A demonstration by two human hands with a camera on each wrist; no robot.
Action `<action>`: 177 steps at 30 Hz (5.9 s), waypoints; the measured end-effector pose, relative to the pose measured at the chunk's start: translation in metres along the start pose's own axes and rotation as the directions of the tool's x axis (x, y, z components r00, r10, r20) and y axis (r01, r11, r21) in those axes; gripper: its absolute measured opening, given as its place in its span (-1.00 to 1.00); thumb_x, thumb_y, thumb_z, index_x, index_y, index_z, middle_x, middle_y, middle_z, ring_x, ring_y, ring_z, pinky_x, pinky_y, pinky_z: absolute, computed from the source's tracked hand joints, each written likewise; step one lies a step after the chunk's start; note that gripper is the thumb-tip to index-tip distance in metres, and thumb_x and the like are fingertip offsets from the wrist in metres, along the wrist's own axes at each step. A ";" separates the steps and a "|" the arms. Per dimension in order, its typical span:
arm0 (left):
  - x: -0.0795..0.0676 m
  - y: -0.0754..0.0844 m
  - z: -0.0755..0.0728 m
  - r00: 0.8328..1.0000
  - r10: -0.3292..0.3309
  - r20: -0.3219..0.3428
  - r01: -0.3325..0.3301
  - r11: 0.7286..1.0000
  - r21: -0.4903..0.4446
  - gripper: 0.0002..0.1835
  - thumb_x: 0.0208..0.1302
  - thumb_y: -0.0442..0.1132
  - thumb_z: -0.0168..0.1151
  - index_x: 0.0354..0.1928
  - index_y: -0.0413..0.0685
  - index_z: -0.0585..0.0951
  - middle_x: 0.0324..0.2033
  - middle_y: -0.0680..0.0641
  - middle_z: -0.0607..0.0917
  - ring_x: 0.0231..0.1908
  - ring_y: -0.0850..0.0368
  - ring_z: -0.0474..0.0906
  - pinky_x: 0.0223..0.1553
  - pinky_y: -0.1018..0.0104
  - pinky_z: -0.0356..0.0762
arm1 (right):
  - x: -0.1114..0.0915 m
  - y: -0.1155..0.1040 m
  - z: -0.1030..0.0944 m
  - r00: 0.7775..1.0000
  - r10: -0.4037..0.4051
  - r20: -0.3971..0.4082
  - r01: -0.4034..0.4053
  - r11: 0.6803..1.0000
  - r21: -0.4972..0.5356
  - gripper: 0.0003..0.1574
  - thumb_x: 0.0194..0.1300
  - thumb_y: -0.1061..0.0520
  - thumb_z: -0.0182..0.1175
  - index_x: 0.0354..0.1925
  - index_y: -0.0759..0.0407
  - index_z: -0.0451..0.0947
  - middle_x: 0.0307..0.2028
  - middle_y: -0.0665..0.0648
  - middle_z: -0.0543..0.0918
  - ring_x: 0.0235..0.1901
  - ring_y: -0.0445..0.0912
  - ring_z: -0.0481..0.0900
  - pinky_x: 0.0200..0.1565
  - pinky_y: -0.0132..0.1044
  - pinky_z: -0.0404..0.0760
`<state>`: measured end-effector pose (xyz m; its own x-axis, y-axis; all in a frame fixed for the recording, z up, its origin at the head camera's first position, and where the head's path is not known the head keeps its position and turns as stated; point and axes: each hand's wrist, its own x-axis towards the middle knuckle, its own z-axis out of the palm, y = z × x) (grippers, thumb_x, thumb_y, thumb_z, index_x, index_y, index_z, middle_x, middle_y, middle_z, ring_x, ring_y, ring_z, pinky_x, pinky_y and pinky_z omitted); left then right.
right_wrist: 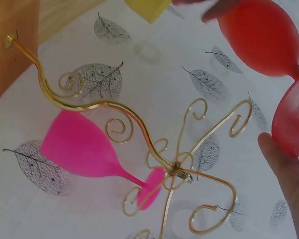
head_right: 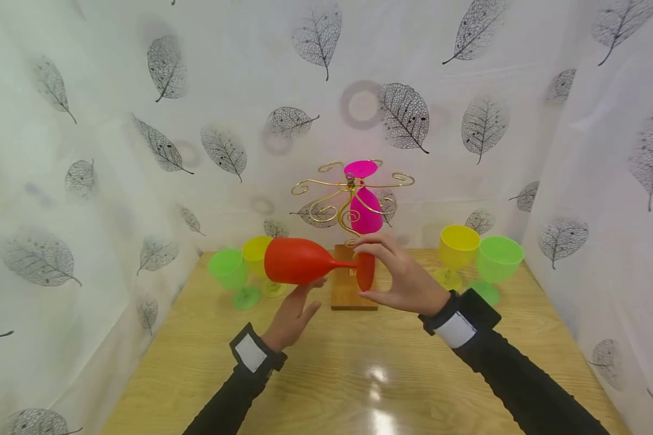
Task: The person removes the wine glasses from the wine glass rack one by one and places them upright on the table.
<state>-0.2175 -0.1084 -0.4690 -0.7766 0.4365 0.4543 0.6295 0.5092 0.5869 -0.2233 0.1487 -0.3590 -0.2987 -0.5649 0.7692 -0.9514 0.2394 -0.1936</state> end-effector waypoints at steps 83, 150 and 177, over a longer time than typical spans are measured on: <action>0.007 0.006 -0.057 0.982 0.188 -0.007 -0.161 0.859 0.486 -0.32 0.05 -0.14 0.38 0.25 -0.03 0.37 0.22 -0.19 0.41 0.19 -0.08 0.40 0.17 0.04 0.47 | 0.076 0.075 -0.106 0.896 0.362 0.256 -0.287 0.914 -0.288 -0.62 0.14 0.24 0.28 -0.02 0.23 0.55 -0.16 0.18 0.69 -0.15 0.04 0.61 0.02 -0.07 0.56; 0.001 -0.016 0.050 0.931 0.125 0.344 -0.254 0.897 0.361 -0.44 0.21 -0.14 0.27 0.25 0.00 0.38 0.12 -0.05 0.49 0.02 0.16 0.55 0.01 0.41 0.56 | 0.106 0.195 -0.117 0.573 0.783 0.244 -0.565 0.593 -0.574 -0.27 0.19 -0.16 0.19 0.09 0.38 0.46 0.06 0.49 0.48 -0.01 0.33 0.44 0.02 0.18 0.49; 0.003 -0.007 0.039 0.944 0.048 0.327 -0.179 0.907 0.382 -0.47 0.25 -0.13 0.23 0.24 -0.05 0.39 0.14 -0.07 0.50 0.07 0.11 0.53 0.08 0.31 0.54 | 0.015 0.070 -0.129 0.646 0.716 0.264 -0.588 0.687 -0.427 -0.34 0.13 -0.14 0.30 0.12 0.17 0.50 -0.02 0.34 0.61 -0.11 0.22 0.56 -0.19 0.01 0.64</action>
<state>-0.2234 -0.0818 -0.4975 -0.6943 0.6792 0.2379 0.7192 0.6670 0.1947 -0.2847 0.2587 -0.2820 -0.8943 -0.4017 0.1972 -0.4462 0.8338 -0.3251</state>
